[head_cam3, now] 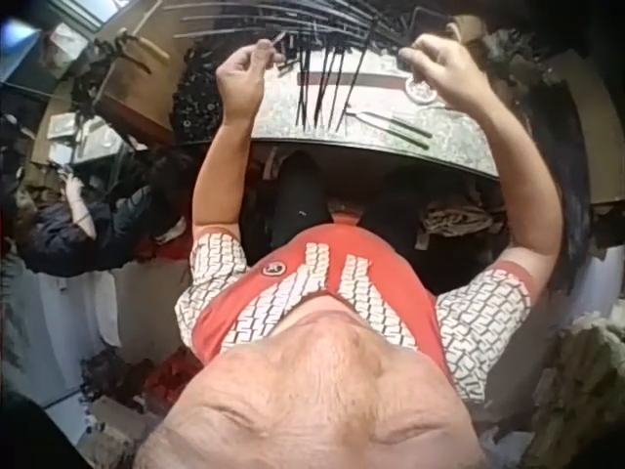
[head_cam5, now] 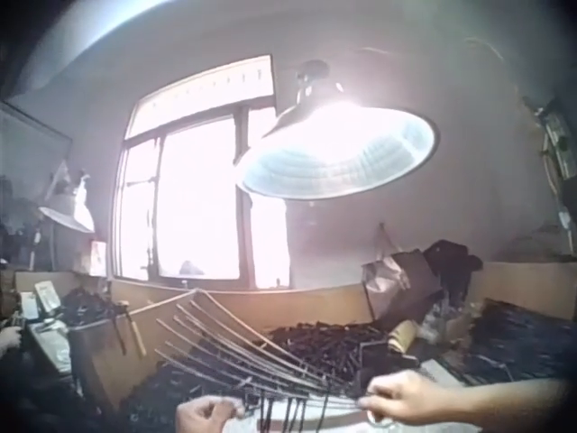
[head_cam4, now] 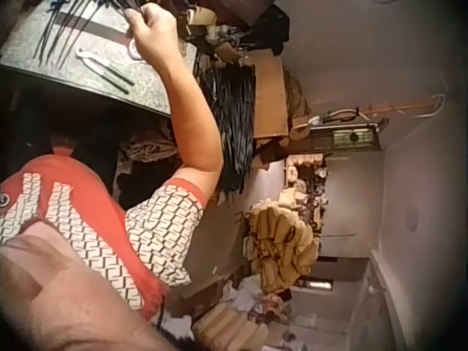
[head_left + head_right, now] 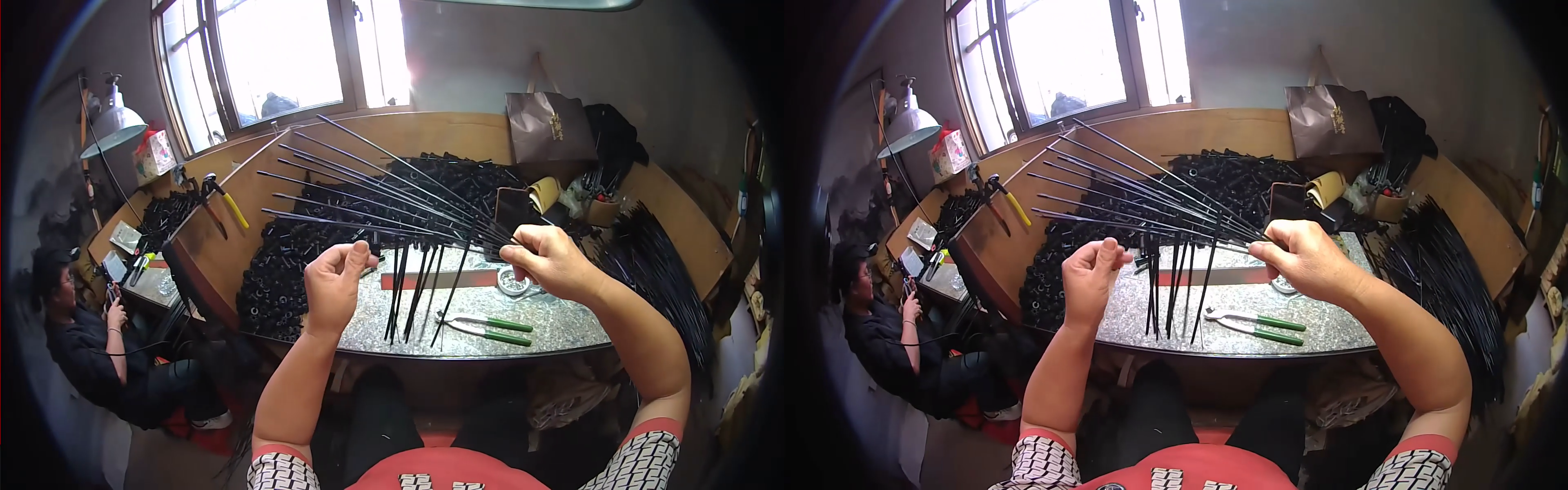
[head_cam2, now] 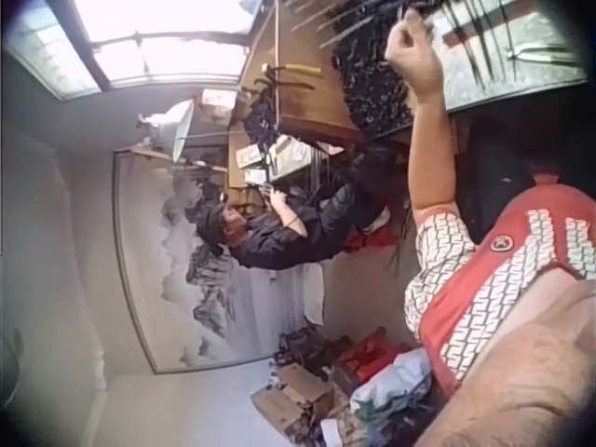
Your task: Assembling bundles of black bristles into metal sleeves, crimping them with pliers, and measuring for quality.
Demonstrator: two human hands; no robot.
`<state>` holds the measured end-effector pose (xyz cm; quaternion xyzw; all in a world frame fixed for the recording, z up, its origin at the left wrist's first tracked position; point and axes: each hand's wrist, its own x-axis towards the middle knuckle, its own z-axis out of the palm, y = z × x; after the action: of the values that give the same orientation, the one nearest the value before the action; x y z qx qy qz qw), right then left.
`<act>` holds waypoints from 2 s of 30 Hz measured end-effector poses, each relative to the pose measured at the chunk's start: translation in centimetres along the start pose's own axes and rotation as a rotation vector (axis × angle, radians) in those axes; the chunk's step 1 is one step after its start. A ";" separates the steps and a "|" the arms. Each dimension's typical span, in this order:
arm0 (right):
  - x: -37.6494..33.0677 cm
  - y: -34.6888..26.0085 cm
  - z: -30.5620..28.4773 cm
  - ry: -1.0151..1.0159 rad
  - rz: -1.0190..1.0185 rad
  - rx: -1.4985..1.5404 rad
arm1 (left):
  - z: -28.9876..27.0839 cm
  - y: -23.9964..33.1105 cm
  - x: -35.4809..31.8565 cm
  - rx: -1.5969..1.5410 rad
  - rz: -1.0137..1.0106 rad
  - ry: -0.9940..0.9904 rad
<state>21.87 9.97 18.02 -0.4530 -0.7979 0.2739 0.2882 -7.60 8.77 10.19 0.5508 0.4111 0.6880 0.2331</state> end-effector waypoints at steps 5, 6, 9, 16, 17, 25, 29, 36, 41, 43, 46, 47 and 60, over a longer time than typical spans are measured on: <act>0.5 0.0 0.5 -0.025 0.014 0.040 | -1.4 1.2 -1.6 0.182 -0.031 -0.037; 0.6 0.1 0.6 -0.031 0.005 0.069 | -1.6 1.5 -2.3 0.249 0.013 -0.057; 0.9 0.3 1.0 -0.011 0.015 0.070 | -1.8 2.3 -3.7 0.331 0.104 -0.121; 0.7 0.3 1.5 -0.033 0.004 0.064 | -1.7 0.0 -2.7 0.265 0.058 -0.055; 0.8 0.1 1.7 -0.046 -0.012 0.065 | -1.6 -0.3 -2.3 0.321 0.134 -0.062; 1.1 -1.1 5.3 -0.013 -0.236 -0.226 | 4.6 0.7 -3.4 0.224 -0.052 -0.350; 1.3 -2.0 6.5 0.008 -0.301 -0.173 | 6.1 -0.4 -3.8 0.221 0.192 -0.158; -3.6 -0.4 7.6 -0.188 -0.129 -0.016 | 2.6 -1.9 0.5 -0.239 0.071 0.062; -7.3 0.2 6.6 -0.378 0.149 0.233 | 1.0 -0.1 1.6 0.019 -0.100 -0.091; -7.6 -0.2 6.1 -0.488 0.335 0.366 | 0.5 -0.6 2.3 0.072 -0.131 -0.193; -8.2 0.9 7.0 -0.457 0.375 0.636 | 0.8 -1.7 4.9 0.077 -0.215 -0.482; -8.1 1.1 7.3 -0.453 0.379 0.639 | 1.2 -2.2 6.1 0.092 -0.192 -0.490; -9.2 14.4 25.4 -0.379 0.265 0.438 | 1.7 -9.5 0.4 0.126 0.128 -0.713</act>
<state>15.93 3.67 -11.31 -0.4211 -0.6935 0.5539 0.1868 -7.34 14.86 2.65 0.7937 0.3102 0.4396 0.2838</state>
